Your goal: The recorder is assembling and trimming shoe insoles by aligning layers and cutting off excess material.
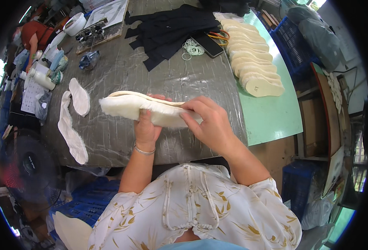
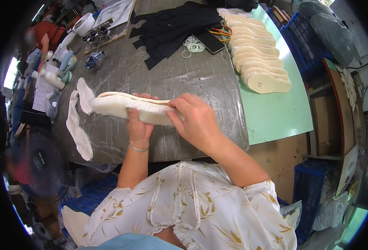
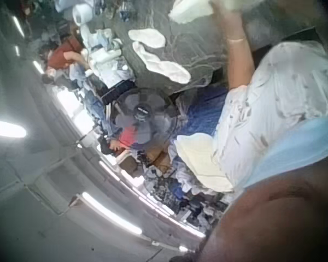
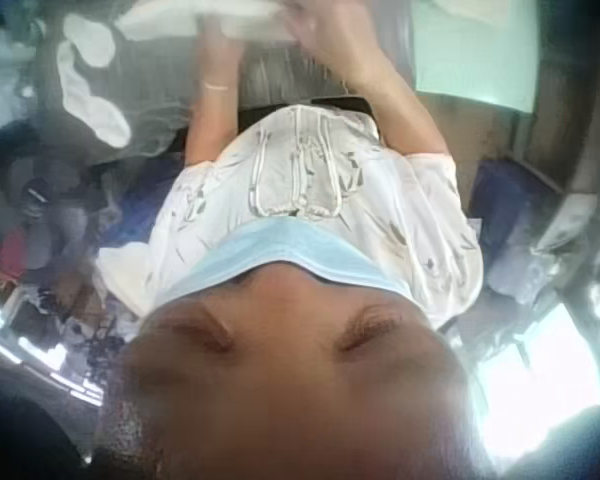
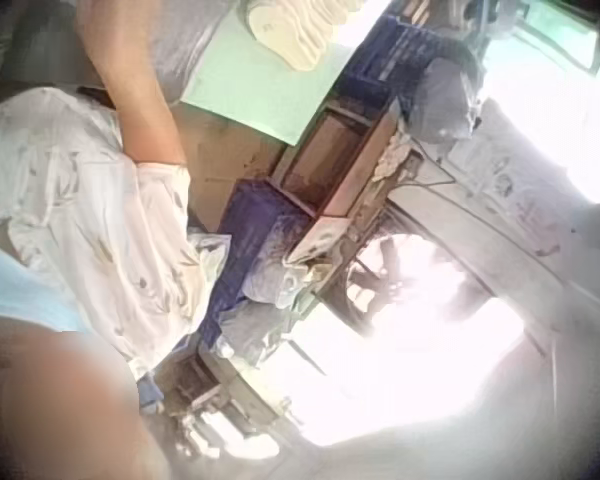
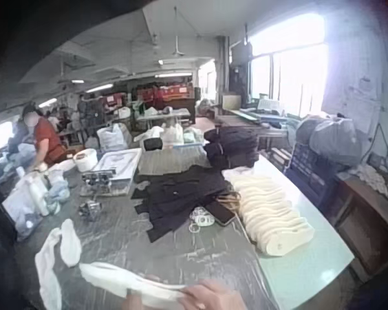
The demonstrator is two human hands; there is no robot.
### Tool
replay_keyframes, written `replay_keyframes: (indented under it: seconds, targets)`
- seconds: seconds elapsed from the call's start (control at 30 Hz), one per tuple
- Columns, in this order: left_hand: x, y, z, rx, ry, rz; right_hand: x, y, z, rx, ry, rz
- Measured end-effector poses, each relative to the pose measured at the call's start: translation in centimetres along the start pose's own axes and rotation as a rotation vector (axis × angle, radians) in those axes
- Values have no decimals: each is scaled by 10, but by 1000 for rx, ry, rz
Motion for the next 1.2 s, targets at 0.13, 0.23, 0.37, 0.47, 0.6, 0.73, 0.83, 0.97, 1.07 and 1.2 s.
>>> replay_keyframes:
  seconds: [0.13,0.23,0.37,0.47,0.6,0.73,0.83,0.97,1.07,1.2]
  targets:
    - [-8,1,2,13,7,-40,-1,3,0,2,-34,19]
    - [-12,3,3,11,16,-45,0,9,1,8,-46,-1]
    - [-16,6,4,5,21,-54,-2,1,-1,-35,-21,-95]
    - [-14,9,3,23,3,-54,-4,-1,0,-103,2,-78]
    - [-9,17,0,61,3,-59,-5,-1,0,-106,6,-95]
    - [-11,21,-2,78,10,-34,-9,1,0,-83,0,-118]
    - [-16,27,-4,116,11,-7,-15,5,3,-86,-1,-130]
    - [-19,30,-5,156,-8,5,-18,8,6,-48,-4,-160]
    - [-17,30,-6,156,-22,5,-19,9,7,-52,-3,-163]
    - [-13,32,-5,178,-75,67,-23,8,8,-46,25,-176]
Point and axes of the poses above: each hand's wrist, its own z-axis away from the middle knuckle, its own x-axis out of the palm, y = z × x, the point moved 9 cm from there along -z, towards the middle knuckle, and after that the axes turned 12 degrees about -z, right-handed, at the moved point
